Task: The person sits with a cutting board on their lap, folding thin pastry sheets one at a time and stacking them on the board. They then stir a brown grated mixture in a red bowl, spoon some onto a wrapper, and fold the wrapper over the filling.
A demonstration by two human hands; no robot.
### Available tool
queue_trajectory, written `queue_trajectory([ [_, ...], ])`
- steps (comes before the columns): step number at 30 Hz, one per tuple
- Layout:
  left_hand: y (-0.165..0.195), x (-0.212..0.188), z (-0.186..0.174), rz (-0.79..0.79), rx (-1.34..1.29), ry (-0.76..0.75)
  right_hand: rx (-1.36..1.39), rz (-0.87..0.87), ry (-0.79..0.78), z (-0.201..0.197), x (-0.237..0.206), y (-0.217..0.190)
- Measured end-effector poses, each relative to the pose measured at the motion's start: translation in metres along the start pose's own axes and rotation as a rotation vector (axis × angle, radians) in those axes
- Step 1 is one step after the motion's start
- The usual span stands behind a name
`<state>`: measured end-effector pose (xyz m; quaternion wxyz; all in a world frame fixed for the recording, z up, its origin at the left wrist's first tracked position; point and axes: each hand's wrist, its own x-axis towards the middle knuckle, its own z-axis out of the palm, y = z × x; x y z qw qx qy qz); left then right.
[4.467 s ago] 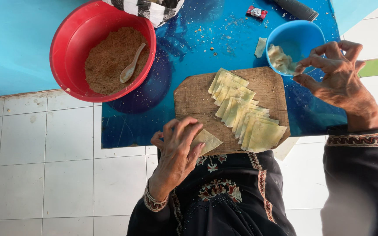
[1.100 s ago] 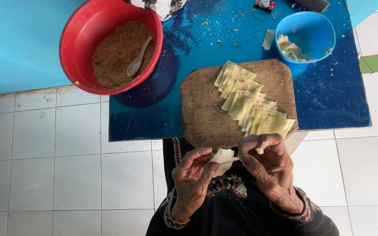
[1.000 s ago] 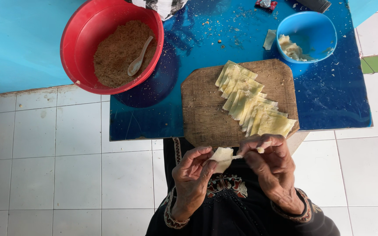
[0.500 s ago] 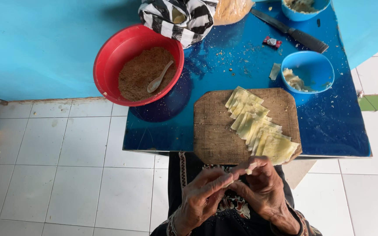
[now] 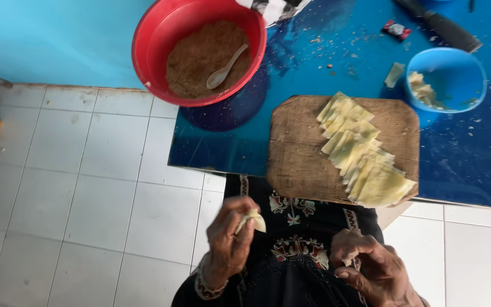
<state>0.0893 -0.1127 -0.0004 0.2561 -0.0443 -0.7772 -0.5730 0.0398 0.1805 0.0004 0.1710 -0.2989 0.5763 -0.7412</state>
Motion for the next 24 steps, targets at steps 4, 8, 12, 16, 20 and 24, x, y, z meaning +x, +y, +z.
queue_trajectory([
  [4, -0.011, -0.007, -0.021, 0.045, -0.078, 0.126, -0.214, 0.134, 0.01, -0.01, -0.015, 0.025],
  [8, -0.033, -0.022, -0.023, -0.09, -0.18, 0.199, -0.248, 0.259, -0.021, -0.008, -0.028, 0.046],
  [12, -0.064, -0.046, -0.019, -0.222, -0.02, 0.184, -0.313, 0.299, -0.025, -0.011, -0.036, 0.052],
  [16, -0.091, -0.072, -0.005, -0.143, 0.018, 0.237, -0.206, 0.249, 0.04, -0.011, -0.04, 0.06],
  [20, -0.114, -0.072, 0.011, -0.275, -0.024, 0.116, -0.28, 0.308, 0.076, -0.013, -0.043, 0.065],
  [24, -0.111, -0.069, 0.028, -0.302, -0.142, -0.084, -0.308, 0.408, 0.12, -0.016, -0.043, 0.067],
])
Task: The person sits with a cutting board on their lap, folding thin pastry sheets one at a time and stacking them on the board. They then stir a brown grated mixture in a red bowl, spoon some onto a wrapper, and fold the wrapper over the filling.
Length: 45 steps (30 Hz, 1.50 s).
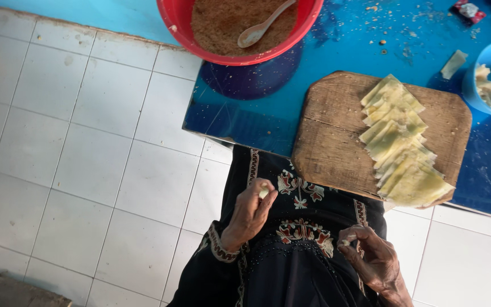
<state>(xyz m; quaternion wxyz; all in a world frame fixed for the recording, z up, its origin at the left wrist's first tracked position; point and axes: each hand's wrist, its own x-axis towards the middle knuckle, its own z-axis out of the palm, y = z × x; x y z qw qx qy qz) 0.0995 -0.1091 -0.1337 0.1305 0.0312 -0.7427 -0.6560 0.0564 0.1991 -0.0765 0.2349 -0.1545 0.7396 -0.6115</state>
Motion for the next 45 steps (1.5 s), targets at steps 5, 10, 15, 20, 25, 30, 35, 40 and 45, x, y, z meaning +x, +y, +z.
queue_trajectory([
  [5, 0.027, 0.007, 0.004, -0.062, 0.087, -0.097, -0.143, 0.046, 0.009, 0.002, 0.003, -0.003],
  [10, 0.093, 0.029, -0.008, 0.146, 0.104, -0.137, -0.262, -0.055, 0.0, 0.003, 0.019, -0.004],
  [15, 0.166, 0.087, -0.013, 0.373, 0.152, -0.189, -0.318, -0.052, -0.03, -0.001, 0.03, 0.01],
  [20, 0.211, 0.185, -0.033, 0.745, 0.305, 0.091, -0.193, -0.065, -0.009, -0.013, 0.032, 0.05],
  [25, 0.217, 0.329, -0.032, 0.807, 0.438, 0.333, -0.218, 0.128, 0.016, -0.026, 0.043, 0.068],
  [30, 0.187, 0.443, -0.023, 0.725, 0.703, 0.027, -0.244, 0.233, 0.041, -0.045, 0.066, 0.066],
  [35, 0.126, 0.49, -0.015, 0.751, 1.217, 0.162, -0.251, 0.239, 0.097, -0.048, 0.03, 0.079],
  [40, 0.127, 0.458, -0.029, 0.807, 1.1, 0.047, -0.068, 0.305, 0.294, -0.073, -0.014, 0.074],
  [45, 0.183, 0.359, -0.023, 0.9, 1.124, -0.025, 0.172, 0.05, 0.391, -0.097, -0.026, 0.011],
])
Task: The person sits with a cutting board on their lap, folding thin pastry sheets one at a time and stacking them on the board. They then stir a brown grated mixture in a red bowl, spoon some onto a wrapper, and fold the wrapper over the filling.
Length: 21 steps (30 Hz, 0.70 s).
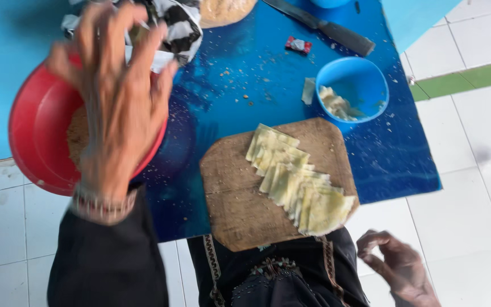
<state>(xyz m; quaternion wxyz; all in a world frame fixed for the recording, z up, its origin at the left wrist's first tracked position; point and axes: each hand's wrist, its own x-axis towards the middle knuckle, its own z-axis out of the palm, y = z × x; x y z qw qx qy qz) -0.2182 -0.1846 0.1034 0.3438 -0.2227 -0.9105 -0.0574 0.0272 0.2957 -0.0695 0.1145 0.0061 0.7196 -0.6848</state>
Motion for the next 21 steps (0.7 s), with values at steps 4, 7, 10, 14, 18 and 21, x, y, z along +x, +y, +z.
queue_trajectory([
  [4, 0.097, -0.058, -0.029, -0.022, -0.513, -0.101, -0.125, -0.492, -0.075, 0.008, 0.014, -0.069],
  [7, 0.168, -0.099, -0.024, -0.046, -0.554, -0.146, -0.643, -0.623, -0.032, 0.019, 0.039, -0.116],
  [10, 0.206, -0.121, -0.009, 0.006, -0.566, -0.257, -0.957, -0.811, 0.0, 0.041, 0.07, -0.139],
  [14, 0.224, -0.141, -0.005, 0.012, -0.517, -0.278, -1.193, -0.924, 0.033, 0.061, 0.082, -0.151],
  [18, 0.223, -0.145, -0.002, 0.033, -0.514, -0.302, -1.147, -0.874, 0.013, 0.068, 0.089, -0.162],
  [21, 0.214, -0.139, 0.001, -0.03, -0.527, -0.263, -1.133, -0.899, -0.009, 0.071, 0.103, -0.175],
])
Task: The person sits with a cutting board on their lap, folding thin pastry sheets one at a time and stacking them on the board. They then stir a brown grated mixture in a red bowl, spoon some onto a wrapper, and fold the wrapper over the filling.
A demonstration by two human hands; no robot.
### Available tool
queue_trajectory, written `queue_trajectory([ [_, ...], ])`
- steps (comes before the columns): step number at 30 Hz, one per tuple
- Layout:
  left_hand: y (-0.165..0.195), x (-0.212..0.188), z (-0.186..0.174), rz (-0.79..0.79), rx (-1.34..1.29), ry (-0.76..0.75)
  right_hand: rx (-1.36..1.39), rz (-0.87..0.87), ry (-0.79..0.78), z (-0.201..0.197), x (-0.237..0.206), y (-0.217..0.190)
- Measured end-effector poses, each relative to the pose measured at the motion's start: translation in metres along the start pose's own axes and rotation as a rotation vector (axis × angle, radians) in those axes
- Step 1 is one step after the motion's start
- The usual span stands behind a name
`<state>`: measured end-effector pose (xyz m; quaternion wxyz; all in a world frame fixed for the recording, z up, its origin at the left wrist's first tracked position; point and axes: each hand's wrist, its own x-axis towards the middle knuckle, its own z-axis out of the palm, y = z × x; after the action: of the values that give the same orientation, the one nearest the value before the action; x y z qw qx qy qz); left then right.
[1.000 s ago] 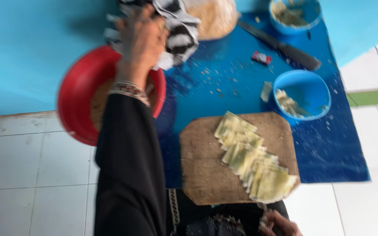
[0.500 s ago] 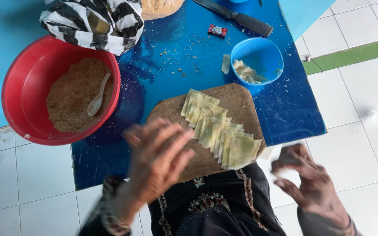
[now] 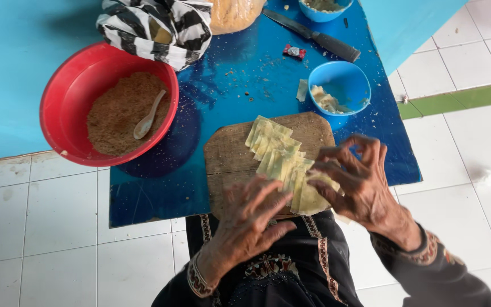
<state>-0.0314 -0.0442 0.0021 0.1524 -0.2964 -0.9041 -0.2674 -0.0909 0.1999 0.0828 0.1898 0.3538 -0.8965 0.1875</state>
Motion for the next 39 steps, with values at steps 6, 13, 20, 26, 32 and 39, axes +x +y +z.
queue_trajectory([
  [6, -0.048, 0.033, -0.011, -0.155, 0.177, 0.085, -0.025, -0.099, 0.015, 0.02, 0.068, 0.018],
  [13, -0.055, 0.036, -0.013, -0.202, 0.208, -0.012, -0.072, -0.176, -0.011, 0.06, 0.11, 0.03],
  [20, -0.057, 0.036, -0.014, -0.205, 0.202, 0.014, -0.23, -0.198, -0.072, 0.075, 0.119, 0.034],
  [26, -0.057, 0.035, -0.016, -0.204, 0.187, 0.005, -0.324, -0.317, -0.159, 0.076, 0.127, 0.037],
  [32, -0.056, 0.036, -0.017, -0.208, 0.187, 0.002, -0.124, -0.16, -0.296, 0.083, 0.141, 0.054],
  [39, -0.056, 0.036, -0.019, -0.208, 0.183, 0.016, 0.027, -0.111, -0.251, 0.08, 0.134, 0.058],
])
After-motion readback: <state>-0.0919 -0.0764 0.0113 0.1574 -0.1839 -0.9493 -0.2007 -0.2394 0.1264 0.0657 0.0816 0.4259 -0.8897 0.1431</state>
